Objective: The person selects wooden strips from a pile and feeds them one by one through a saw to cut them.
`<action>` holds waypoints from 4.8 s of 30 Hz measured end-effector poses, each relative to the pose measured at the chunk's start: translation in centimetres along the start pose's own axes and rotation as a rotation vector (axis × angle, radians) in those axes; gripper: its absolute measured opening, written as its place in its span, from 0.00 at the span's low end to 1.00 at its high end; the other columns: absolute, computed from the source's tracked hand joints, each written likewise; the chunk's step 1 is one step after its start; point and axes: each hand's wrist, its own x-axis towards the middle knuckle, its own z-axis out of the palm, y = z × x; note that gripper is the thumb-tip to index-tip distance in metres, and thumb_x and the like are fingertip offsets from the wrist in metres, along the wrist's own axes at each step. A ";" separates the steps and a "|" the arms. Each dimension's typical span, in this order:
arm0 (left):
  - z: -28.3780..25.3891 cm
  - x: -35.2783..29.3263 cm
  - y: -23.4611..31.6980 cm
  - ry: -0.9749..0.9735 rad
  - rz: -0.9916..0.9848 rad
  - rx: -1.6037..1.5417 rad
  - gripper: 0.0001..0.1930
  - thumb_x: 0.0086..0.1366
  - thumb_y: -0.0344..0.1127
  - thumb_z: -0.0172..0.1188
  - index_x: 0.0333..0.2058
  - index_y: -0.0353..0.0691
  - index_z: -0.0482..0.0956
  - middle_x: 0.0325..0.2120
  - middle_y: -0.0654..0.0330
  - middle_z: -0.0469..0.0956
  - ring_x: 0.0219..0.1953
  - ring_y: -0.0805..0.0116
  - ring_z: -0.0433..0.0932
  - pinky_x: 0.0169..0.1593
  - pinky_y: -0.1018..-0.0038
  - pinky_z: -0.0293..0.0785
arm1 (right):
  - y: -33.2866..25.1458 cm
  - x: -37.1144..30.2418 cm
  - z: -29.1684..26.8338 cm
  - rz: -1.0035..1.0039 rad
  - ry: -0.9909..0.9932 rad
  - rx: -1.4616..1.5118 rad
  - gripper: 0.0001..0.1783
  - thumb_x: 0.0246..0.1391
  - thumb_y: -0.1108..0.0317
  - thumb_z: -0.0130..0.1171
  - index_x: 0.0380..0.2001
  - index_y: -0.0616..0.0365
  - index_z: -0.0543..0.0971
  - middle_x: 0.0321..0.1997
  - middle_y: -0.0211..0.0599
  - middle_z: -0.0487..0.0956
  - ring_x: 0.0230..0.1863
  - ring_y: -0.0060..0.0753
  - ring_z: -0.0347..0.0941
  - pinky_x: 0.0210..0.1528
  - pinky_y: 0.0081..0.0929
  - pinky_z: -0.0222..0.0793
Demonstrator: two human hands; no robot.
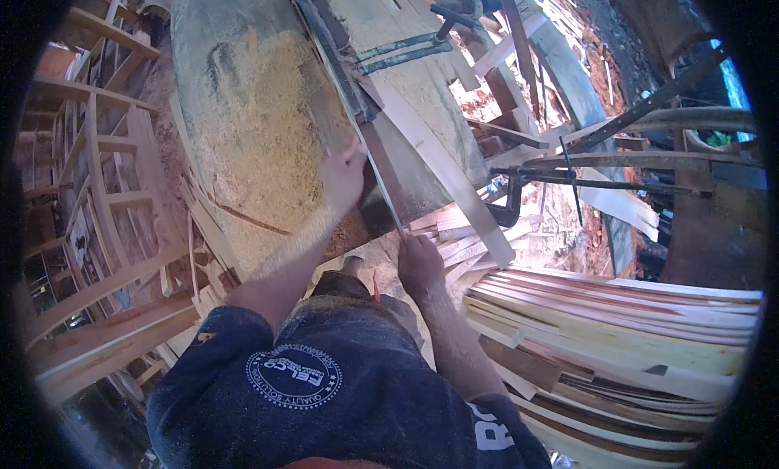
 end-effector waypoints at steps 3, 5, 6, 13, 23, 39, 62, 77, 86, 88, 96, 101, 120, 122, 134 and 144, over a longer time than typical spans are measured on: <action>2.4 -3.2 -2.8 0.129 0.172 -0.029 0.23 0.74 0.49 0.55 0.59 0.39 0.78 0.28 0.34 0.79 0.28 0.65 0.82 0.38 0.63 0.76 | 0.7 -3.9 -0.8 0.024 -0.044 -0.003 0.09 0.59 0.72 0.57 0.42 0.62 0.78 0.35 0.53 0.77 0.37 0.59 0.76 0.39 0.52 0.73; 3.0 -3.6 -3.1 0.228 0.345 -0.289 0.24 0.74 0.48 0.55 0.59 0.35 0.77 0.30 0.34 0.80 0.28 0.61 0.83 0.39 0.63 0.76 | 0.7 -4.5 -0.8 0.040 -0.033 0.003 0.09 0.59 0.72 0.57 0.43 0.61 0.78 0.35 0.52 0.77 0.38 0.59 0.76 0.39 0.52 0.73; 3.0 -2.9 -3.0 0.229 0.343 -0.294 0.24 0.74 0.48 0.55 0.59 0.35 0.77 0.30 0.34 0.80 0.28 0.61 0.83 0.39 0.63 0.76 | 0.5 -3.9 -0.8 0.039 -0.035 -0.002 0.09 0.59 0.72 0.57 0.43 0.61 0.78 0.35 0.52 0.77 0.38 0.59 0.76 0.39 0.52 0.73; -0.3 6.3 -2.1 0.059 0.016 -0.126 0.21 0.73 0.44 0.58 0.54 0.33 0.81 0.36 0.43 0.86 0.38 0.73 0.83 0.46 0.71 0.76 | -2.0 5.2 1.3 -0.106 0.061 0.000 0.09 0.57 0.72 0.59 0.41 0.61 0.79 0.34 0.53 0.77 0.36 0.62 0.77 0.38 0.51 0.74; -0.6 7.8 -1.8 0.210 0.125 -0.288 0.20 0.72 0.41 0.60 0.56 0.35 0.79 0.45 0.46 0.85 0.46 0.69 0.83 0.51 0.73 0.75 | -2.2 7.5 2.2 -0.187 0.126 -0.019 0.07 0.56 0.73 0.60 0.38 0.63 0.78 0.33 0.52 0.77 0.34 0.60 0.77 0.35 0.51 0.73; -0.4 13.0 -3.4 0.112 0.033 -0.230 0.19 0.71 0.38 0.60 0.56 0.37 0.80 0.46 0.43 0.84 0.49 0.65 0.85 0.53 0.73 0.75 | -2.0 10.5 2.5 -0.108 0.027 -0.035 0.10 0.60 0.67 0.57 0.40 0.62 0.77 0.38 0.54 0.77 0.39 0.63 0.77 0.42 0.55 0.73; 7.8 -18.2 -5.1 0.079 0.264 -0.288 0.24 0.67 0.34 0.64 0.60 0.31 0.77 0.59 0.49 0.78 0.61 0.62 0.77 0.62 0.71 0.71 | 6.9 -19.5 -5.0 0.067 -0.141 -0.040 0.07 0.60 0.69 0.58 0.34 0.63 0.76 0.34 0.56 0.78 0.37 0.64 0.77 0.39 0.53 0.72; 5.8 -41.5 -1.5 0.101 0.069 -0.168 0.32 0.58 0.46 0.72 0.55 0.29 0.75 0.40 0.45 0.85 0.46 0.54 0.85 0.52 0.63 0.80 | 15.1 -36.3 -8.6 0.441 -0.561 0.709 0.25 0.73 0.51 0.45 0.31 0.59 0.79 0.21 0.27 0.70 0.23 0.21 0.63 0.27 0.27 0.58; 1.4 -57.6 -9.2 0.171 -0.149 -0.299 0.29 0.58 0.45 0.71 0.52 0.33 0.76 0.34 0.50 0.86 0.37 0.59 0.87 0.44 0.65 0.82 | 3.0 -33.9 -3.3 -0.306 -0.647 0.356 0.19 0.70 0.59 0.50 0.37 0.65 0.80 0.30 0.36 0.79 0.35 0.28 0.72 0.39 0.34 0.69; 0.1 -60.9 -12.1 0.339 -0.112 -0.558 0.25 0.60 0.39 0.69 0.52 0.34 0.75 0.35 0.52 0.85 0.36 0.64 0.85 0.42 0.68 0.81 | -2.3 -34.7 -1.5 -0.347 -0.811 0.403 0.17 0.67 0.60 0.55 0.43 0.65 0.81 0.33 0.37 0.82 0.36 0.28 0.75 0.41 0.32 0.71; -20.9 -79.5 -19.9 1.516 0.068 -0.575 0.17 0.67 0.28 0.59 0.54 0.34 0.71 0.38 0.53 0.81 0.39 0.66 0.83 0.42 0.68 0.80 | -14.7 -45.1 5.6 -0.758 -1.179 0.274 0.23 0.64 0.58 0.60 0.56 0.64 0.78 0.35 0.38 0.84 0.34 0.25 0.78 0.38 0.26 0.74; -31.8 -95.1 -21.9 1.634 -0.139 -0.263 0.20 0.72 0.30 0.58 0.60 0.31 0.71 0.43 0.55 0.83 0.43 0.71 0.83 0.46 0.73 0.80 | -17.2 -51.3 8.9 -0.722 -1.381 0.304 0.20 0.62 0.61 0.64 0.51 0.63 0.81 0.24 0.31 0.78 0.27 0.20 0.72 0.33 0.23 0.69; -46.2 -120.6 -45.0 1.318 -0.745 0.294 0.32 0.71 0.51 0.61 0.63 0.30 0.73 0.56 0.48 0.79 0.56 0.59 0.79 0.60 0.63 0.74 | -4.6 -47.3 7.4 -0.641 -0.867 -0.190 0.21 0.59 0.52 0.59 0.47 0.55 0.85 0.38 0.53 0.85 0.44 0.55 0.83 0.49 0.47 0.77; -43.8 -104.5 -31.9 1.271 -0.745 0.331 0.30 0.71 0.44 0.64 0.63 0.28 0.73 0.61 0.50 0.76 0.59 0.62 0.77 0.64 0.69 0.70 | 2.6 -45.4 5.6 -0.365 -0.729 -0.261 0.19 0.59 0.54 0.59 0.45 0.54 0.85 0.40 0.54 0.85 0.45 0.58 0.82 0.51 0.49 0.76; -21.7 -68.1 -21.1 0.209 -0.349 0.328 0.32 0.70 0.49 0.64 0.68 0.43 0.70 0.58 0.48 0.79 0.55 0.58 0.81 0.60 0.66 0.74 | 48.4 -60.4 -7.3 -0.075 -0.976 -0.587 0.11 0.56 0.61 0.61 0.28 0.56 0.87 0.33 0.48 0.85 0.40 0.50 0.84 0.42 0.45 0.78; -6.3 -57.8 -24.9 -0.116 -0.381 0.527 0.34 0.66 0.52 0.66 0.66 0.42 0.72 0.54 0.44 0.81 0.57 0.49 0.81 0.60 0.61 0.76 | 37.1 -52.3 -8.5 0.427 -0.706 0.050 0.22 0.63 0.53 0.56 0.38 0.64 0.85 0.33 0.50 0.84 0.36 0.55 0.80 0.45 0.45 0.75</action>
